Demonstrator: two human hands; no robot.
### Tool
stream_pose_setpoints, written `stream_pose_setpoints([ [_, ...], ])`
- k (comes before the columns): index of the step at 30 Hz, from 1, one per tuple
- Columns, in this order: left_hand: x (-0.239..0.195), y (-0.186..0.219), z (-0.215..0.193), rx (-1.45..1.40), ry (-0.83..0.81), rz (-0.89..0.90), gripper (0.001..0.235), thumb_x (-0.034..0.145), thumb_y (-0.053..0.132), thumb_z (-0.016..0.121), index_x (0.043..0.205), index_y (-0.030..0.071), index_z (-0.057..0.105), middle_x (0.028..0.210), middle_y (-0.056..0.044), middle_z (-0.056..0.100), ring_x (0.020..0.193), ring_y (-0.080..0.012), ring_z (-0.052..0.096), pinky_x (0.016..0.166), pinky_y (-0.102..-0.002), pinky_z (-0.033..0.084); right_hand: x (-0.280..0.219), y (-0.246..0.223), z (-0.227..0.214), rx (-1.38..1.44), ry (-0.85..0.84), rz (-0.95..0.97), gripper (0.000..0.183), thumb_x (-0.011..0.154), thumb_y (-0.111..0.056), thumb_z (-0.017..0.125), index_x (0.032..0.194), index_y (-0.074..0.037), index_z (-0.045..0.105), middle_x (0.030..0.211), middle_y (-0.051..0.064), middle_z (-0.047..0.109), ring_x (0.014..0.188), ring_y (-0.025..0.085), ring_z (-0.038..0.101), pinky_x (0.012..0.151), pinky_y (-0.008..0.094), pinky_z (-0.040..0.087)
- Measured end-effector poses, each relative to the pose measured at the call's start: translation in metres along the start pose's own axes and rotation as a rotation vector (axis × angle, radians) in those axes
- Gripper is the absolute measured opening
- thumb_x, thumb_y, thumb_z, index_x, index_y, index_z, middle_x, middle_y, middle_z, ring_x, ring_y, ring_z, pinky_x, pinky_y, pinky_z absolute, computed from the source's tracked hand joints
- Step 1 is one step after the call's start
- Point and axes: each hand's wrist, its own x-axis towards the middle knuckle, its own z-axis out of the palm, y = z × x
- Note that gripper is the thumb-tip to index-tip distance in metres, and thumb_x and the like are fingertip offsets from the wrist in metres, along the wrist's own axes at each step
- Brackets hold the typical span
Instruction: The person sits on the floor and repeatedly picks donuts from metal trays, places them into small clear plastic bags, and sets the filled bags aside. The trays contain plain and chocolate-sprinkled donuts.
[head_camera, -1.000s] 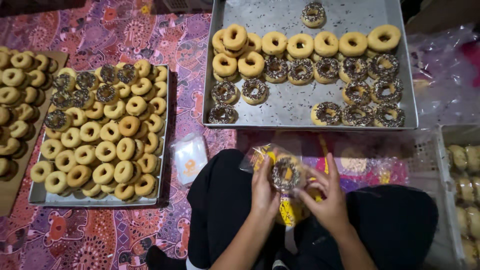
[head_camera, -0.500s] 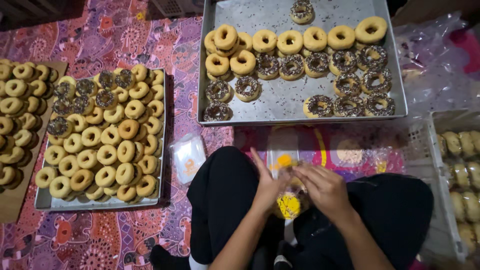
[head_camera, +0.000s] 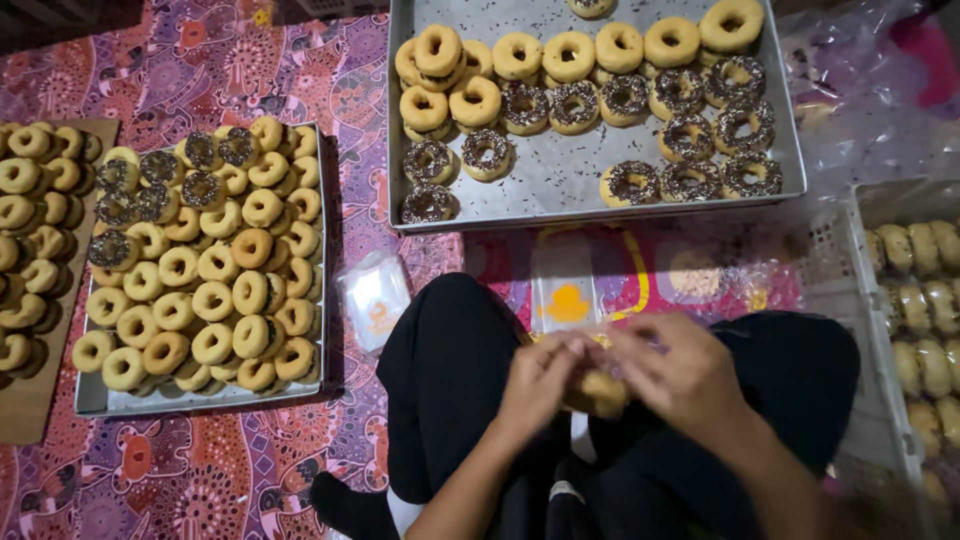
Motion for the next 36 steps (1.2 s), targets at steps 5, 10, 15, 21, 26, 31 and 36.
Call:
stream_pose_setpoints([
  [5, -0.035, 0.027, -0.006, 0.582, -0.201, 0.189, 0.022, 0.102, 0.016, 0.056, 0.11, 0.002, 0.071, 0.084, -0.017, 0.074, 0.074, -0.029, 0.074, 0.068, -0.039, 0.058, 0.016, 0.033, -0.023, -0.283, -0.174, -0.242, 0.029, 0.074, -0.028, 0.075, 0.09, -0.005, 0.072, 0.087, 0.011, 0.07, 0.083, 0.032, 0.068, 0.075, 0.049, 0.054],
  [10, -0.043, 0.045, -0.026, 0.488, -0.303, 0.196, 0.025, 0.106, 0.018, 0.053, 0.109, 0.005, 0.074, 0.087, -0.016, 0.074, 0.076, -0.0294, 0.074, 0.067, -0.038, 0.058, 0.033, 0.067, -0.036, -0.482, -0.158, 0.1, 0.056, 0.08, -0.05, 0.063, 0.117, -0.009, 0.072, 0.11, 0.011, 0.072, 0.097, 0.03, 0.068, 0.089, 0.044, 0.05],
  [15, -0.032, 0.027, -0.016, 0.392, -0.034, 0.092, 0.023, 0.105, 0.018, 0.055, 0.108, 0.003, 0.072, 0.085, -0.017, 0.075, 0.075, -0.0304, 0.077, 0.067, -0.038, 0.058, -0.036, 0.014, 0.023, 0.025, -0.006, 0.018, 0.033, 0.084, -0.023, 0.07, 0.115, -0.011, 0.072, 0.1, 0.008, 0.07, 0.09, 0.027, 0.066, 0.082, 0.042, 0.049],
  [21, -0.035, 0.025, -0.008, 0.542, -0.096, 0.178, 0.023, 0.102, 0.015, 0.057, 0.116, 0.002, 0.068, 0.088, -0.021, 0.073, 0.081, -0.0381, 0.074, 0.069, -0.043, 0.058, -0.01, 0.005, 0.008, -0.102, -0.113, -0.259, 0.031, 0.084, -0.022, 0.073, 0.109, -0.004, 0.072, 0.092, 0.007, 0.069, 0.086, 0.024, 0.067, 0.077, 0.041, 0.049],
  [26, -0.054, 0.048, -0.04, 0.51, -0.136, 0.047, 0.023, 0.102, 0.017, 0.056, 0.117, 0.009, 0.071, 0.106, -0.017, 0.076, 0.108, -0.0356, 0.072, 0.089, -0.041, 0.057, 0.029, 0.053, -0.043, -0.098, -0.141, 0.583, 0.026, 0.1, -0.017, 0.066, 0.123, -0.01, 0.074, 0.118, 0.012, 0.071, 0.108, 0.033, 0.07, 0.099, 0.043, 0.054],
  [31, -0.052, 0.034, -0.042, 0.825, -0.378, 0.741, 0.01, 0.092, 0.026, 0.068, 0.1, 0.024, 0.075, 0.157, -0.023, 0.049, 0.147, -0.0555, 0.017, 0.116, -0.06, 0.01, -0.055, 0.048, 0.027, 0.373, -0.313, -0.082, 0.083, 0.063, -0.025, 0.082, 0.135, 0.012, 0.063, 0.141, 0.031, 0.058, 0.129, 0.053, 0.051, 0.103, 0.054, 0.039],
  [36, -0.032, -0.003, -0.036, -0.556, -0.258, 0.094, 0.049, 0.094, 0.047, 0.056, 0.118, 0.008, 0.073, 0.156, -0.019, 0.051, 0.154, -0.0404, 0.03, 0.128, -0.053, 0.023, -0.073, 0.0, 0.089, 1.05, -0.461, 0.34, 0.027, 0.081, -0.017, 0.083, 0.102, -0.001, 0.078, 0.104, 0.012, 0.075, 0.102, 0.028, 0.072, 0.094, 0.039, 0.056],
])
